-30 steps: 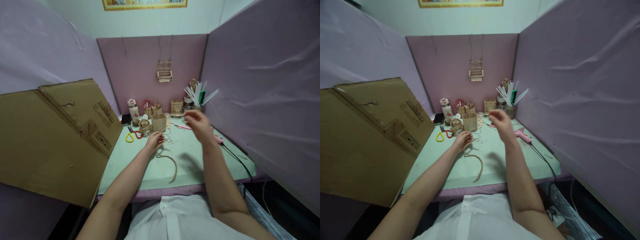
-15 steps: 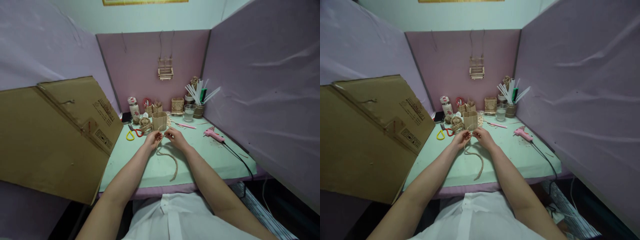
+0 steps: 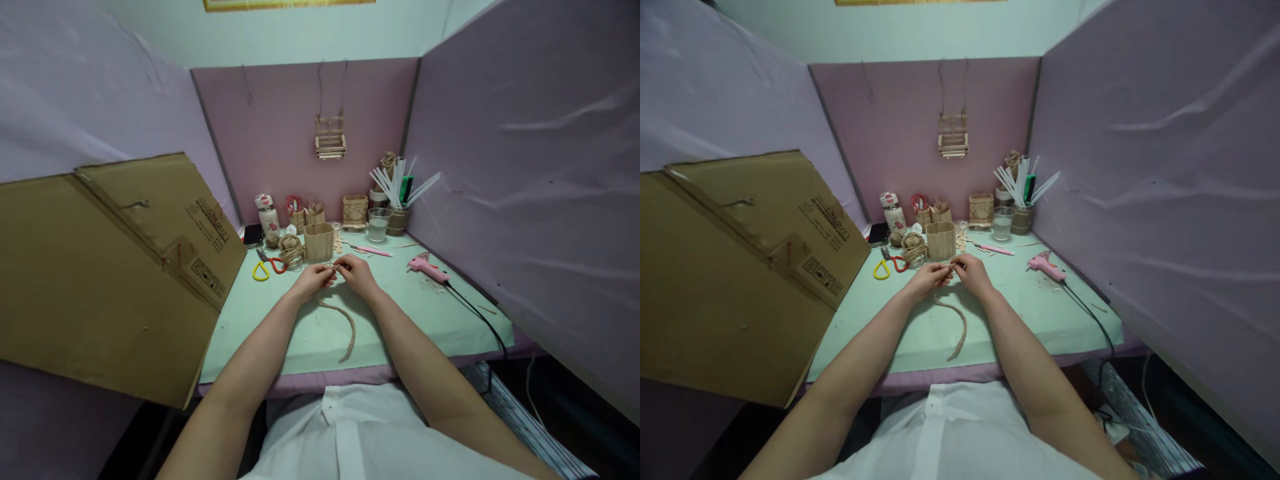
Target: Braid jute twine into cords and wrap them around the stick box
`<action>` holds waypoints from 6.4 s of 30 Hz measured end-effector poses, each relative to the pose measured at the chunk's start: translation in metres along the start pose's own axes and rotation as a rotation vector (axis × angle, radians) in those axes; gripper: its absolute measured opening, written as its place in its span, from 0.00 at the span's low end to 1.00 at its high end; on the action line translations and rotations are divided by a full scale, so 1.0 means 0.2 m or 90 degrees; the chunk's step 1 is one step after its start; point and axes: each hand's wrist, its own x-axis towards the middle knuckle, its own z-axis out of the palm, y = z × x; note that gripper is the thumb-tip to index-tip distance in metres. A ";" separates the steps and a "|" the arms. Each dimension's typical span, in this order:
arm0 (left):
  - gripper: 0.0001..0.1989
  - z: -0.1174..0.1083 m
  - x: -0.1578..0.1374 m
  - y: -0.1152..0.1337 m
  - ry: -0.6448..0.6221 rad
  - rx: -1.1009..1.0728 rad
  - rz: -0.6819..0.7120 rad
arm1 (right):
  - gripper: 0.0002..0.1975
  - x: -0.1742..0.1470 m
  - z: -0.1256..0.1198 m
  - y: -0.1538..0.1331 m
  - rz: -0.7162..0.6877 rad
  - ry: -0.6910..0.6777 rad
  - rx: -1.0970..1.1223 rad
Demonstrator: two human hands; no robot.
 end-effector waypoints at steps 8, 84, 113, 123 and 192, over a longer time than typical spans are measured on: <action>0.04 0.02 0.01 0.00 0.071 0.106 0.088 | 0.09 0.00 -0.01 -0.02 -0.053 -0.039 0.023; 0.10 0.03 0.03 -0.03 0.186 0.271 0.267 | 0.10 0.00 0.06 -0.01 0.200 0.078 0.206; 0.08 0.03 0.03 -0.06 0.120 0.287 0.235 | 0.12 -0.01 0.04 -0.07 0.288 0.029 0.280; 0.09 0.06 0.00 -0.05 0.099 0.397 0.248 | 0.14 0.00 0.04 -0.01 0.299 0.105 0.295; 0.10 0.04 0.00 -0.01 0.042 0.341 0.283 | 0.17 0.01 -0.01 -0.06 0.333 -0.022 0.549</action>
